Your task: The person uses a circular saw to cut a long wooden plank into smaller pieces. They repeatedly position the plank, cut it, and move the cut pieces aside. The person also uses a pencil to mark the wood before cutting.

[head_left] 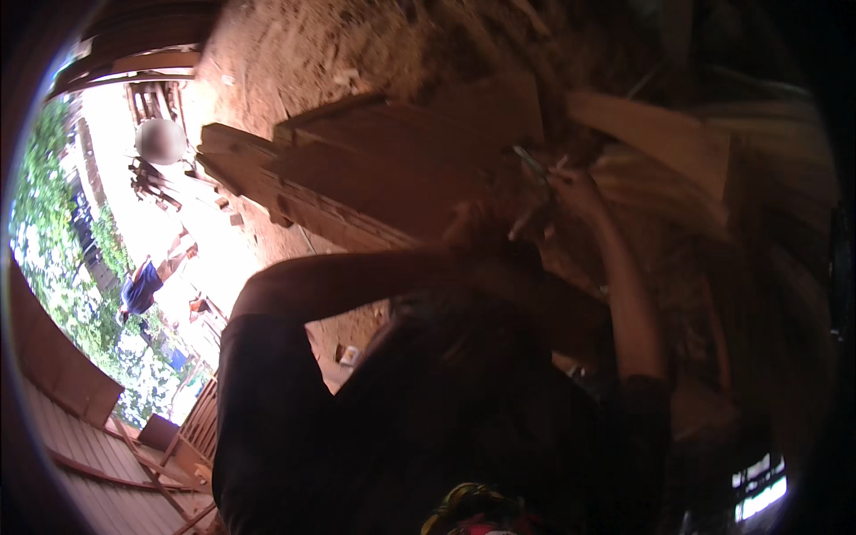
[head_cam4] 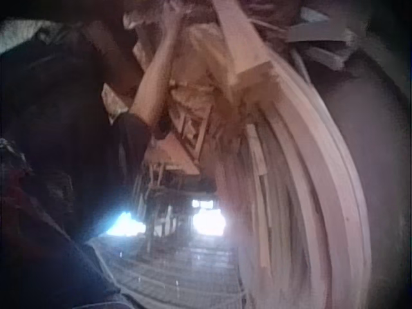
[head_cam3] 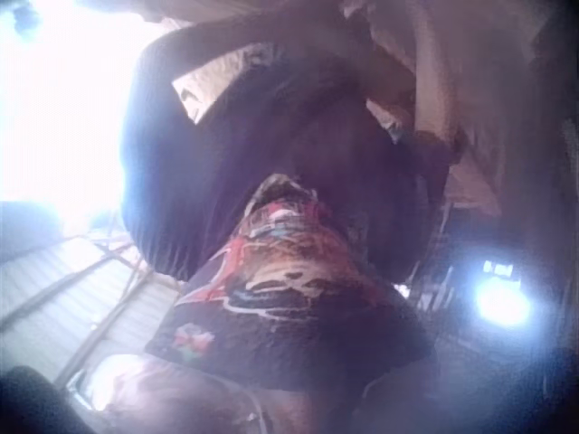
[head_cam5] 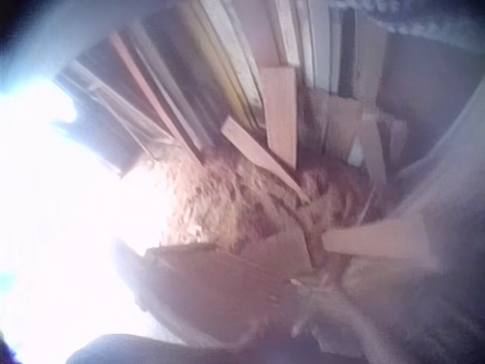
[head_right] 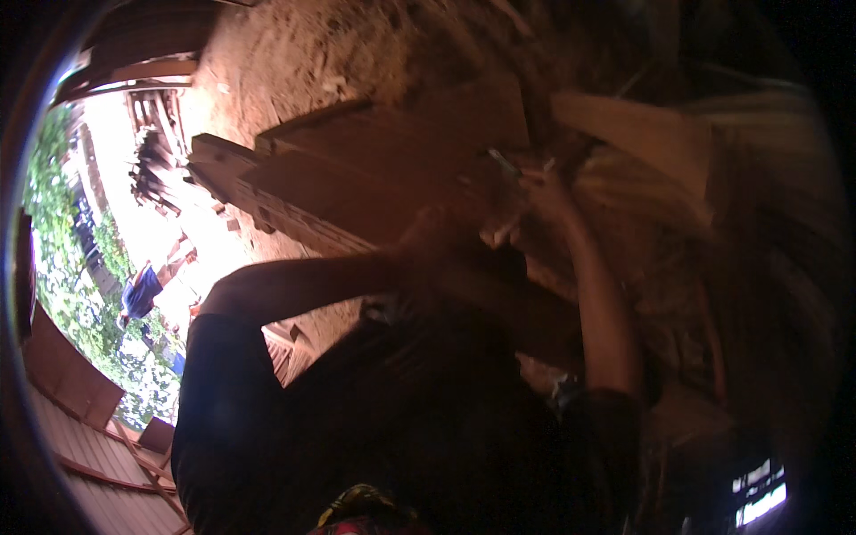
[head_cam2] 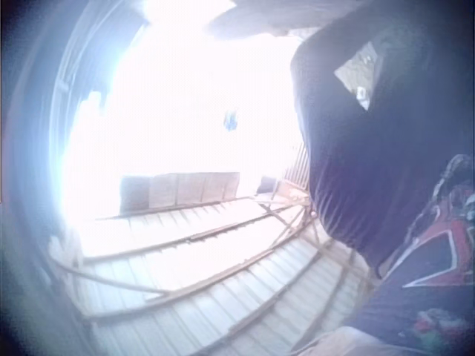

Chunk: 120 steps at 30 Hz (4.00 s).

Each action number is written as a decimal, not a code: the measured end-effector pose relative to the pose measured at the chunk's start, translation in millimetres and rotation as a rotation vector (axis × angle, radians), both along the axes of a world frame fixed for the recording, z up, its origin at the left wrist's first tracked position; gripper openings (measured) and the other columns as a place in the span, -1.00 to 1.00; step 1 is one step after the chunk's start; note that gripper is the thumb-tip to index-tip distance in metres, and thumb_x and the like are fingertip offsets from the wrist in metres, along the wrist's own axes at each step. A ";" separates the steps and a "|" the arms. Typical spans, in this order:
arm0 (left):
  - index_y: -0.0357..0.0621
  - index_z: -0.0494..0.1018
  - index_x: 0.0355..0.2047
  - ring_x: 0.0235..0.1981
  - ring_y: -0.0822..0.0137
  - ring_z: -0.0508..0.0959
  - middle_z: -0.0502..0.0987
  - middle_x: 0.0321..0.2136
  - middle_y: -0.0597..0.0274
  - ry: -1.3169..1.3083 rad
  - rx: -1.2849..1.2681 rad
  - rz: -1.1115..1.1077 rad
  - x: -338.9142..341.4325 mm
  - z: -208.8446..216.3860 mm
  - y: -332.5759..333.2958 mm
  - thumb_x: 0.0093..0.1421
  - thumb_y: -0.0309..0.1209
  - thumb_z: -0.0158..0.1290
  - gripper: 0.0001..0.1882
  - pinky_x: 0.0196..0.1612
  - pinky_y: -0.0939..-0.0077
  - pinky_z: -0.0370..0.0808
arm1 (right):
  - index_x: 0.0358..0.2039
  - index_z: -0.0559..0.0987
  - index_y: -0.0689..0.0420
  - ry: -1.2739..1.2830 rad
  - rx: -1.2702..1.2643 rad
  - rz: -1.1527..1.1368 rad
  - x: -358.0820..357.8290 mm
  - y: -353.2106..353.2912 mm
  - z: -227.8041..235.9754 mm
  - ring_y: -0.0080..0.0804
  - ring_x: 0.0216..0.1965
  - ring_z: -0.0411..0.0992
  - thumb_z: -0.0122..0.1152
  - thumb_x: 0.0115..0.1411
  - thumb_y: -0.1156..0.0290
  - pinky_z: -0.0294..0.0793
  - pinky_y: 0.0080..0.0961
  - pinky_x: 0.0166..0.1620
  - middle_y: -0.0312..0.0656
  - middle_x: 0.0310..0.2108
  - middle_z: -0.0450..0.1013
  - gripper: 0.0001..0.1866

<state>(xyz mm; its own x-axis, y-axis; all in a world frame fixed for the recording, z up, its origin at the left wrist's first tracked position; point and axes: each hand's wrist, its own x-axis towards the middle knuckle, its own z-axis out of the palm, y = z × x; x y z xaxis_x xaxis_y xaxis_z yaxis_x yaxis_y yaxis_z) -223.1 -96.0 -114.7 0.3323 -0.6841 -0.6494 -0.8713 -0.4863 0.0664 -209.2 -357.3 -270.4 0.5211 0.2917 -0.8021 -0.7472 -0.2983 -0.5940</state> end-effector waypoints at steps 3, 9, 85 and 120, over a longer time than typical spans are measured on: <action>-0.17 0.57 -0.05 -0.21 0.04 0.56 0.54 -0.24 0.02 -0.057 -0.023 -0.005 -8.9 -6.2 16.6 0.23 -0.29 0.13 -0.68 -0.20 0.01 0.50 | 0.26 0.64 0.04 0.100 -0.038 0.291 28.2 7.4 31.9 -0.54 -0.50 0.46 0.30 0.43 0.12 0.48 -0.55 -0.41 -0.30 -0.36 0.60 -0.52; -0.16 0.57 -0.06 -0.18 0.04 0.59 0.56 -0.24 0.03 0.012 -0.011 0.092 -5.1 -7.1 7.9 0.27 -0.34 0.11 -0.73 -0.23 0.07 0.52 | 0.21 0.70 -0.01 -0.066 -0.104 0.073 18.3 0.0 8.2 -0.46 -0.49 0.59 0.35 0.39 0.05 0.59 -0.42 -0.46 -0.20 -0.39 0.65 -0.53; -0.19 0.50 0.12 -0.05 0.07 0.64 0.53 -0.07 0.02 -0.112 -0.562 0.524 -47.7 236.6 100.5 0.11 -0.57 0.26 -0.49 0.03 0.15 0.64 | 0.31 0.56 0.23 -0.407 -0.282 -0.173 -306.7 -17.0 208.1 -0.11 0.34 0.48 0.33 0.40 0.11 0.38 -0.25 0.38 0.09 0.27 0.55 -0.40; -0.11 0.34 0.28 0.20 -0.23 0.47 0.45 0.12 -0.16 -0.192 -0.828 1.284 -212.5 15.3 63.7 0.14 -0.31 0.32 -0.29 0.22 -0.01 0.48 | 0.31 0.50 0.25 -0.735 -0.679 0.022 -334.5 1.4 201.5 0.21 0.19 0.48 0.31 0.39 0.21 0.49 -0.04 0.22 0.20 0.13 0.48 -0.42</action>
